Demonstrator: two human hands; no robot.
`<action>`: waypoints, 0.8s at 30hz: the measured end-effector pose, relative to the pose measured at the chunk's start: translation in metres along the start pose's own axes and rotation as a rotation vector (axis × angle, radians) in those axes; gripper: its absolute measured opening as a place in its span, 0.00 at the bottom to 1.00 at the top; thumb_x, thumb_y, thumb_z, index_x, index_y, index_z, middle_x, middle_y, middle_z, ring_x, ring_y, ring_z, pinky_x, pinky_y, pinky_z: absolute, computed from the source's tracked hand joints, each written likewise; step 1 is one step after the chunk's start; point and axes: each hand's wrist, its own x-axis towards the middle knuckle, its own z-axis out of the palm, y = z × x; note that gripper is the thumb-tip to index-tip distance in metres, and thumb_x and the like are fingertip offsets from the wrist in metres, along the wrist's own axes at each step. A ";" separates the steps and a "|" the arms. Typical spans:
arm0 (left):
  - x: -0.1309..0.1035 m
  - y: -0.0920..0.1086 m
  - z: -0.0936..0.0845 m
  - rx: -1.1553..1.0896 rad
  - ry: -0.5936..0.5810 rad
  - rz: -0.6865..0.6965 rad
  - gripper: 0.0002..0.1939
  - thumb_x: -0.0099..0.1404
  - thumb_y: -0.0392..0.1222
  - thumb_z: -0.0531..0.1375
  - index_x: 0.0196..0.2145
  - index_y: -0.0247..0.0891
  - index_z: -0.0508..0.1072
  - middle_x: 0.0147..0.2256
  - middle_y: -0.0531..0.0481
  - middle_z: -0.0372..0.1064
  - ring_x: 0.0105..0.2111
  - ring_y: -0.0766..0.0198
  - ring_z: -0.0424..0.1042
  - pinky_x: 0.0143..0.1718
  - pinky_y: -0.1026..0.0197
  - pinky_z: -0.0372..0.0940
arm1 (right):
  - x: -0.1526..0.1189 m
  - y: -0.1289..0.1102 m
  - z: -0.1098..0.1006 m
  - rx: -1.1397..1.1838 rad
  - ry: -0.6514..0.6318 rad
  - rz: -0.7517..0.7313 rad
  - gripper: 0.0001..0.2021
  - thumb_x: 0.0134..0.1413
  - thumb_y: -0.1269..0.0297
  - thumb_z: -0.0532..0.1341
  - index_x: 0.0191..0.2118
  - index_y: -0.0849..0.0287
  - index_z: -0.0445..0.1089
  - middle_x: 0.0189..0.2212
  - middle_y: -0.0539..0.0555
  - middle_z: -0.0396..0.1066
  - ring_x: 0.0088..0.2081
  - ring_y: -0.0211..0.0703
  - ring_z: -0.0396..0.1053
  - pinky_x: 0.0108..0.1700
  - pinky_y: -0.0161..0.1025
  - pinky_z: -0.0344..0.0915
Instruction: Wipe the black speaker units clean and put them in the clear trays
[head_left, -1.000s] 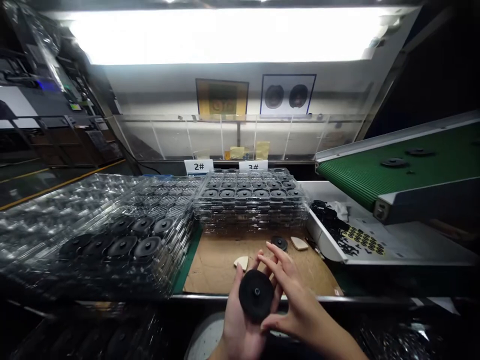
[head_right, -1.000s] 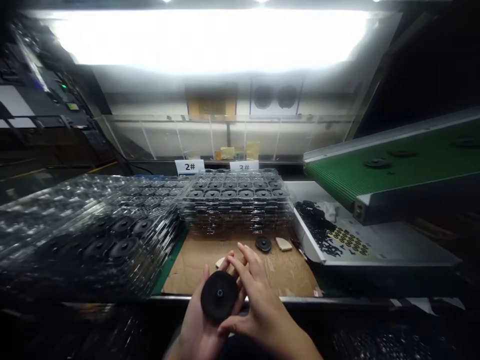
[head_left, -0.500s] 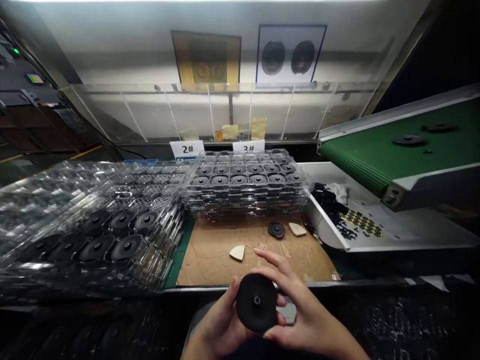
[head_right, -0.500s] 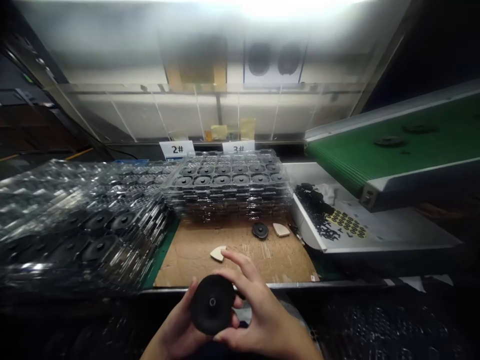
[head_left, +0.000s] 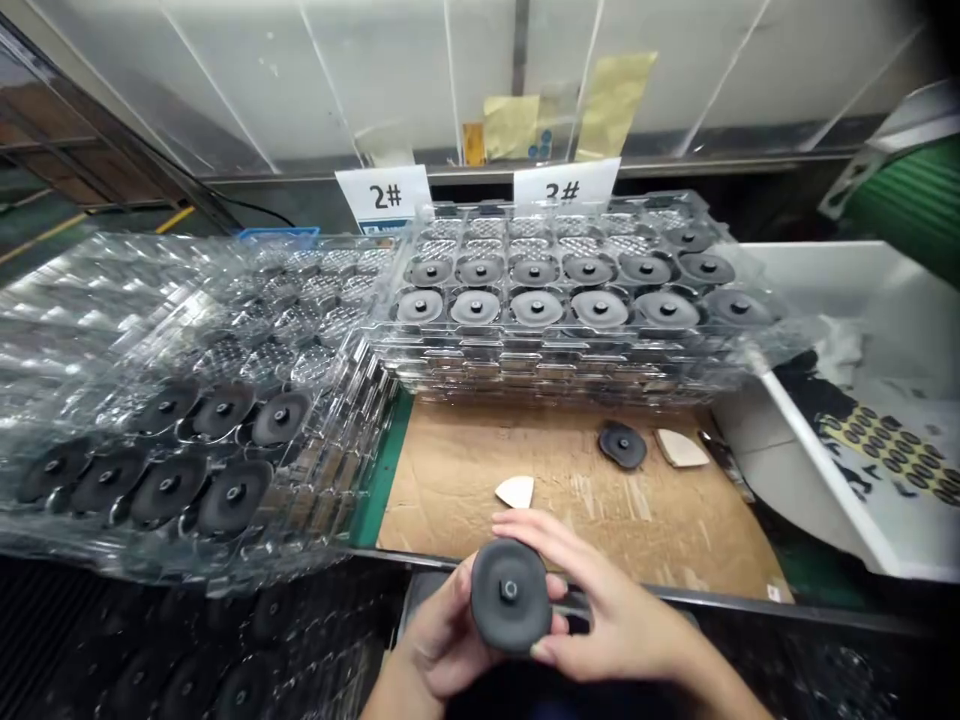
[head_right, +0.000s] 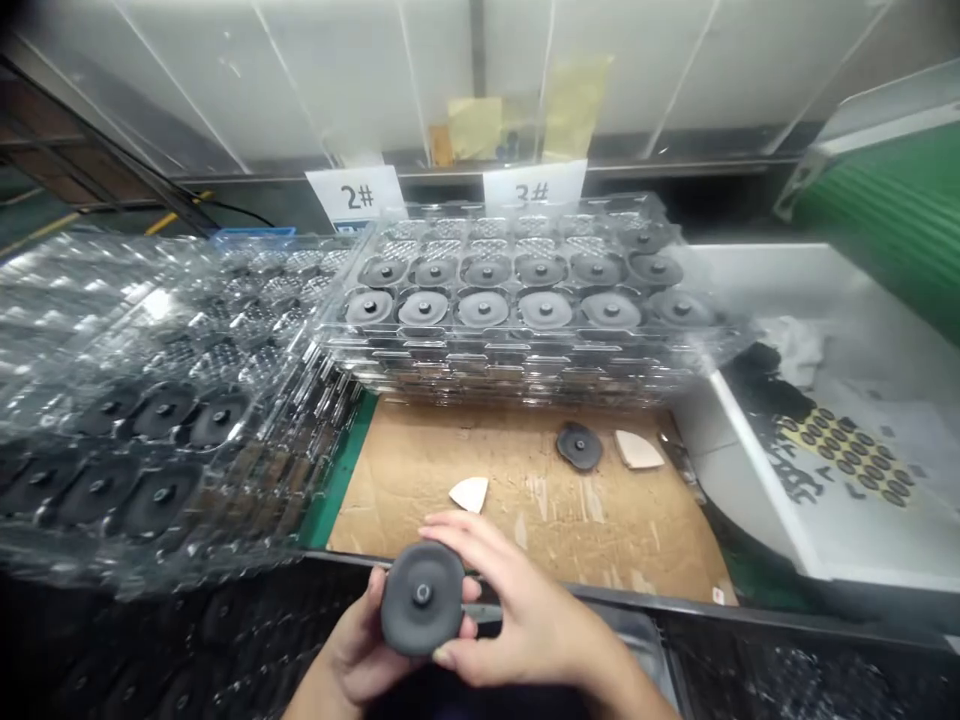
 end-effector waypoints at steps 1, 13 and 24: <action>0.002 0.003 -0.001 -0.021 0.010 0.009 0.27 0.53 0.54 0.61 0.45 0.34 0.71 0.43 0.39 0.73 0.41 0.52 0.73 0.42 0.55 0.63 | 0.004 0.002 -0.003 -0.005 -0.023 0.027 0.38 0.45 0.63 0.65 0.62 0.50 0.48 0.61 0.56 0.48 0.62 0.51 0.45 0.60 0.48 0.47; 0.020 0.039 -0.003 -0.160 0.174 0.276 0.21 0.59 0.46 0.58 0.51 0.51 0.67 0.54 0.50 0.65 0.55 0.56 0.61 0.54 0.60 0.58 | 0.039 0.077 0.016 -0.461 0.454 0.328 0.15 0.59 0.63 0.52 0.51 0.58 0.64 0.55 0.62 0.55 0.51 0.54 0.61 0.49 0.54 0.61; 0.035 0.044 0.008 -0.108 0.433 0.420 0.27 0.53 0.46 0.63 0.52 0.48 0.66 0.53 0.46 0.66 0.54 0.53 0.63 0.57 0.54 0.55 | 0.078 0.022 -0.015 -0.490 0.461 0.191 0.11 0.61 0.66 0.50 0.46 0.56 0.65 0.38 0.55 0.69 0.38 0.43 0.66 0.40 0.40 0.63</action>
